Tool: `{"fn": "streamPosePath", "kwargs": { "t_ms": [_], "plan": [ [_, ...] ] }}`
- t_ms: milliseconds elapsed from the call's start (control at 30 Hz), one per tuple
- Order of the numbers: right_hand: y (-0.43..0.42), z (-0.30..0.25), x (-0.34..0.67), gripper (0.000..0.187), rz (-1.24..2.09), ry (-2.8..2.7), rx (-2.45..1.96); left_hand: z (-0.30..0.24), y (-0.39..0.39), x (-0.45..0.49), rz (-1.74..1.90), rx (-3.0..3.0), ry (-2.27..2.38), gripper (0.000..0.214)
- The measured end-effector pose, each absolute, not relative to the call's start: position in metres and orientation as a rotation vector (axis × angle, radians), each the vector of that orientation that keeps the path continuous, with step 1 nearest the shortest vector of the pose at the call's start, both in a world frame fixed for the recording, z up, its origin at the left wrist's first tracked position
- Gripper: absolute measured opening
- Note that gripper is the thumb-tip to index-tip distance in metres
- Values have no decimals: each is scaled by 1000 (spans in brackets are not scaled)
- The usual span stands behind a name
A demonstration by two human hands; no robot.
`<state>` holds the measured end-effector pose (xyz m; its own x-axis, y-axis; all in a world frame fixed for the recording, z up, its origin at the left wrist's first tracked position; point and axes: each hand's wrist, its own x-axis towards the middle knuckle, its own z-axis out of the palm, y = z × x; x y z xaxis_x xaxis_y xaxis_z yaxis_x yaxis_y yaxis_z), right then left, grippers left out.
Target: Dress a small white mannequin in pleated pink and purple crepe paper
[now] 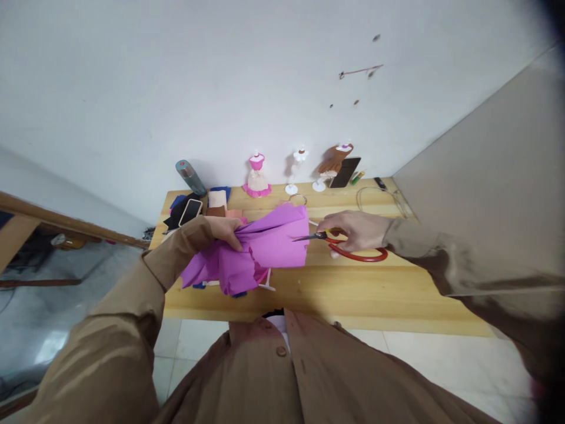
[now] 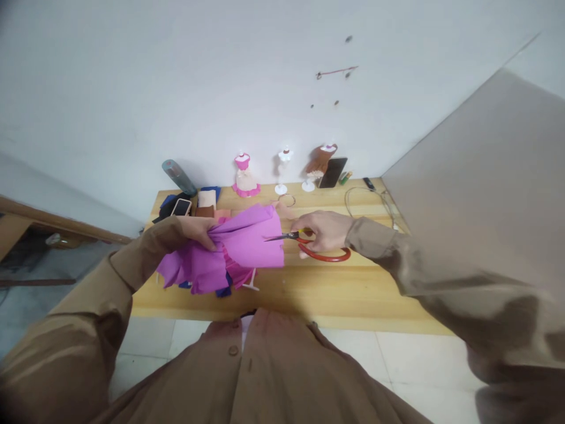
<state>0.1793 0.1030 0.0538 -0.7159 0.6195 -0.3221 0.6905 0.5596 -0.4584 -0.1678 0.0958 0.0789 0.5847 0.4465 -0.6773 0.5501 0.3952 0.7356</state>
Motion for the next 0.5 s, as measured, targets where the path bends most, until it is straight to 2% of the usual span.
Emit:
{"fn": "streamPosePath", "kwargs": {
  "t_ms": [267,500],
  "plan": [
    [104,60,177,47,-897,2664,1117,72,106,-165,-143,1377,968,21],
    [107,58,180,39,-840,2618,1102,65,114,-163,-183,1439,910,27]
  ]
}}
